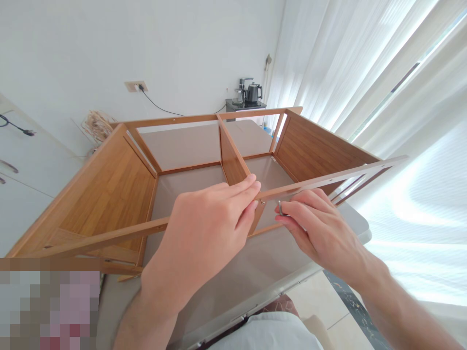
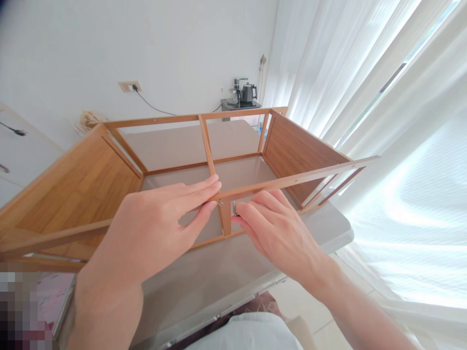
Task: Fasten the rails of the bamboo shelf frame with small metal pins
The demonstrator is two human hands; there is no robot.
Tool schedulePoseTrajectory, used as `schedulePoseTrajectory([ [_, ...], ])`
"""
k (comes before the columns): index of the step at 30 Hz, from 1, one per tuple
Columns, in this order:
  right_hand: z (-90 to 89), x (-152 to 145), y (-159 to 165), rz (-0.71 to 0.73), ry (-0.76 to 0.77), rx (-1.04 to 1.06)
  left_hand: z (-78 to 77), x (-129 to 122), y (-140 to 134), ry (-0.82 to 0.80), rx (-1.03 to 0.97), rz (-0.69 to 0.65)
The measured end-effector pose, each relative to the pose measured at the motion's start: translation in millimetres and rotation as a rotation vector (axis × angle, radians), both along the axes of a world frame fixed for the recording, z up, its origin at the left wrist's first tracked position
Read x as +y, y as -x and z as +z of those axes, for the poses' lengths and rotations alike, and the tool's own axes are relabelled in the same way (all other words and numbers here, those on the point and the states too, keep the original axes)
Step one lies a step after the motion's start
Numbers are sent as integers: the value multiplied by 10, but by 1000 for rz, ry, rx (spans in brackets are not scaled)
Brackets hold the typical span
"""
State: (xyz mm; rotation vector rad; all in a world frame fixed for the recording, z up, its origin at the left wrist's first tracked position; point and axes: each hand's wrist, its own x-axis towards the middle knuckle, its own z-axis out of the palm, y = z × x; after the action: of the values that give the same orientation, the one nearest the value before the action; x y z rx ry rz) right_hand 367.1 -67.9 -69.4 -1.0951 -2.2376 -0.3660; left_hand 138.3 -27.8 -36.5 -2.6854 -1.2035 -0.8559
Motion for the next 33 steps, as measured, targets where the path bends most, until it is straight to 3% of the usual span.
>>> schedulePoseTrajectory([
  [3, 87, 11, -10, 30, 15, -66, 2, 10, 0, -10, 8, -10],
  [8, 117, -1, -13, -56, -42, -187, 6, 17, 6, -22, 10, -17],
  [20, 106, 16, 21, -83, -80, -204, 11, 6, -1, -13, 4, -8],
  [33, 402, -50, 86, -88, -170, -460, 4, -3, 6, -14, 6, -10],
])
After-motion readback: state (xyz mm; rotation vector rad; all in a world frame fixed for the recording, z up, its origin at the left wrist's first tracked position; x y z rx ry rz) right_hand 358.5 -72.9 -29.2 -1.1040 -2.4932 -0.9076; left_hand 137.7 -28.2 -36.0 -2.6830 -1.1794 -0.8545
